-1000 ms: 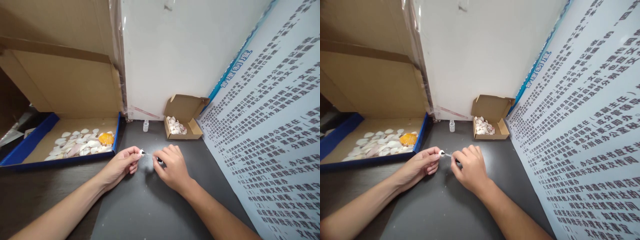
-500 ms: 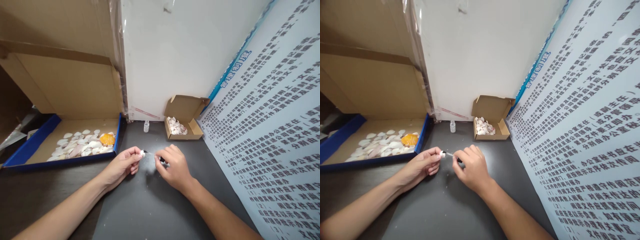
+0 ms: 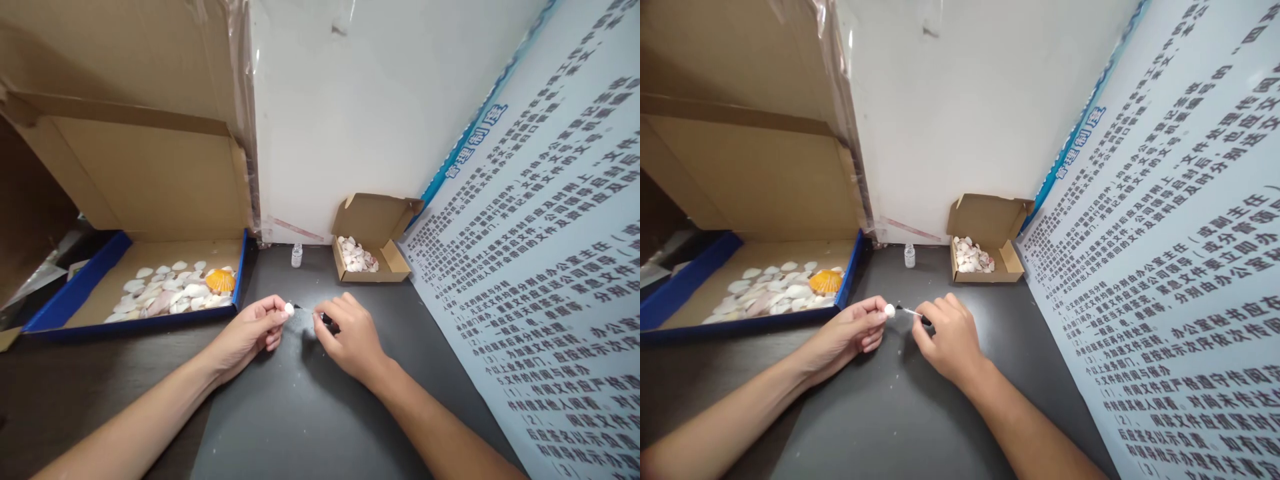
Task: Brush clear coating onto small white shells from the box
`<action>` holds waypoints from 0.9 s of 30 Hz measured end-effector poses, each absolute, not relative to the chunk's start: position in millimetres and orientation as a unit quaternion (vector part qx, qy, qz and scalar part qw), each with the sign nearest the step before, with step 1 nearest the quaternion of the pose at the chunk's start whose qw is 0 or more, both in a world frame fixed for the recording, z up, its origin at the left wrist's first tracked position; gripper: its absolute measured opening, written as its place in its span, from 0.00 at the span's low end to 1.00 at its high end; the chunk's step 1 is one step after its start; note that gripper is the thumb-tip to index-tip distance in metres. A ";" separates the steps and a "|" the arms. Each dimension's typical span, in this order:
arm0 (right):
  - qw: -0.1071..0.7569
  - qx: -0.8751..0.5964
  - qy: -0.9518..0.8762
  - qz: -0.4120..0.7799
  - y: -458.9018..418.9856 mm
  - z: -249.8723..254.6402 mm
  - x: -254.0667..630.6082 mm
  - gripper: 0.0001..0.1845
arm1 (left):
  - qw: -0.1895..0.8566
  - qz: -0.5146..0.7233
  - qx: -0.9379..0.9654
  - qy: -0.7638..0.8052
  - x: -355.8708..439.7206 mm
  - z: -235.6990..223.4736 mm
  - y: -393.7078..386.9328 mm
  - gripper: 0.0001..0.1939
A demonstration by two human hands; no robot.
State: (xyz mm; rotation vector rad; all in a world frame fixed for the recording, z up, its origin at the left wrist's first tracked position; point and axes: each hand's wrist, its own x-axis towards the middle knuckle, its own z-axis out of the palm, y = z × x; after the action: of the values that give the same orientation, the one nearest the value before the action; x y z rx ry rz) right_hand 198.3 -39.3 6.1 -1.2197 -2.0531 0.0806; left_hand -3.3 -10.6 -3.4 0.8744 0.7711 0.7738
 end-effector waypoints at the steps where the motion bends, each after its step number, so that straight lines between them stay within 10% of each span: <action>1: 0.366 -0.475 -0.799 0.033 -39.2 5.8 198.1 0.11 | 0.765 0.356 0.403 0.356 -3.4 -3.6 -10.7 0.16; 27: 0.346 -0.486 -0.801 0.062 -38.6 3.8 196.9 0.09 | 0.768 0.371 0.379 0.359 -1.8 -0.5 -9.0 0.15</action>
State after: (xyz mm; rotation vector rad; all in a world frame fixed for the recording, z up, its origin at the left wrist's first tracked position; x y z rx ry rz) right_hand 196.9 -38.6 3.8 -1.2605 -2.0780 0.1616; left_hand -1.8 -9.0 -0.5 0.8224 0.7803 0.8053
